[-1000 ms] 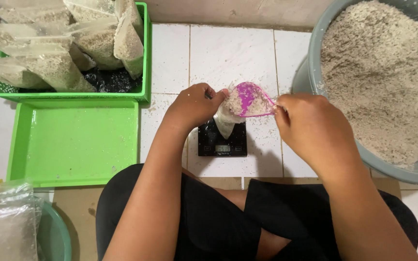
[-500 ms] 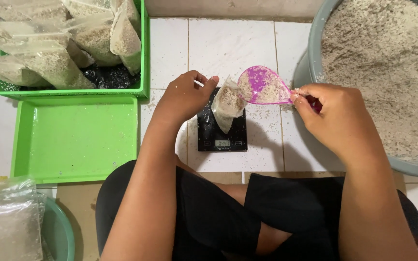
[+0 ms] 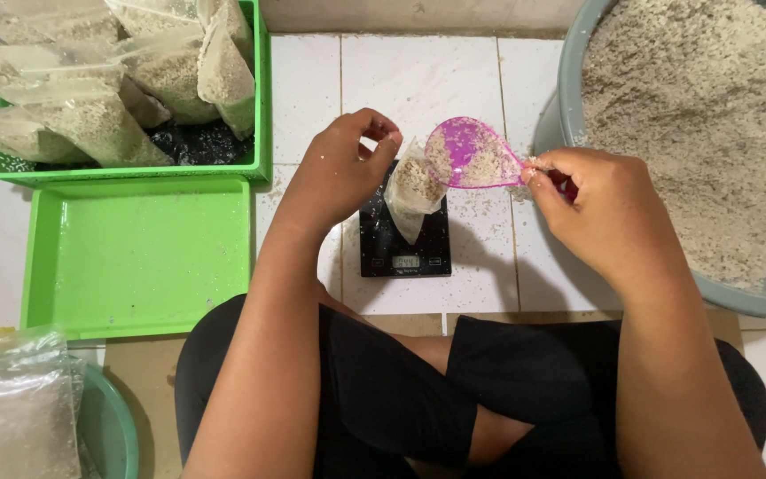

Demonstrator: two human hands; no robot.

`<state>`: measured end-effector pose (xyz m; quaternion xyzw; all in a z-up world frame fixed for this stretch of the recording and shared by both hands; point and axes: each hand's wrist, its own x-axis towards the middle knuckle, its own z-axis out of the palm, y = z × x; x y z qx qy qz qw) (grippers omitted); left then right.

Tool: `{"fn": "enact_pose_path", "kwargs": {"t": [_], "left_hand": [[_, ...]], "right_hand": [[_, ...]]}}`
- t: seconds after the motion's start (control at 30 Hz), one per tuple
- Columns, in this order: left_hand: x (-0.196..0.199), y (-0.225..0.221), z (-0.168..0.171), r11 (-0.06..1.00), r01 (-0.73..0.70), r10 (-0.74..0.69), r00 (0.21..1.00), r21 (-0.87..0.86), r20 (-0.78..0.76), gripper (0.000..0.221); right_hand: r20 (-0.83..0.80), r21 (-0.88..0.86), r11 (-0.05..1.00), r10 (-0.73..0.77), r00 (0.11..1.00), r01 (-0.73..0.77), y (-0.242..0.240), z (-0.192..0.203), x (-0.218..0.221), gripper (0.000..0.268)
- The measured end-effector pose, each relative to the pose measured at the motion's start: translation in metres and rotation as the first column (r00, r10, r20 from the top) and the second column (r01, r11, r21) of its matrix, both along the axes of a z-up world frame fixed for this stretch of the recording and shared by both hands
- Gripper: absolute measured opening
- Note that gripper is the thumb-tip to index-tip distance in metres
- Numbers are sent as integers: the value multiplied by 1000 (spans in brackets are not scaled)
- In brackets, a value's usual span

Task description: Scooping granular material into small plastic bags and weighing them on a digital scale.

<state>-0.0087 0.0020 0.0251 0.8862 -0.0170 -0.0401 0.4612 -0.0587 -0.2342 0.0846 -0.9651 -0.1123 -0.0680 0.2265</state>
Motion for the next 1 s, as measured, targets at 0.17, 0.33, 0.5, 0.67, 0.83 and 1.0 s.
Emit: {"fn": "enact_pose_path", "kwargs": {"t": [0.17,0.33,0.5,0.67,0.83,1.0], "left_hand": [[-4,2,-4,981,145,-174,949,125,262,25],[-6,1,1,960,224,-270,906,170,327,31],[-2,0,-8,928,238,-310,921,288,235,33],[-2,1,-11,930,258,-319,919,261,230,29],[-2,-3,-10,926,254,-316,926,278,206,36],[-4,-1,-6,950,223,-269,939,217,212,33]], "right_hand": [[0,-20,1000,9,1000,-9,0,-2,1,15],[19,-34,999,21,1000,-20,0,-5,1,16],[77,-89,995,44,996,-37,3,-8,1,12],[104,-140,990,43,994,-28,4,-11,1,13],[117,-175,984,53,992,-32,4,-11,1,13],[167,-213,976,72,983,-35,2,-13,1,9]]}}
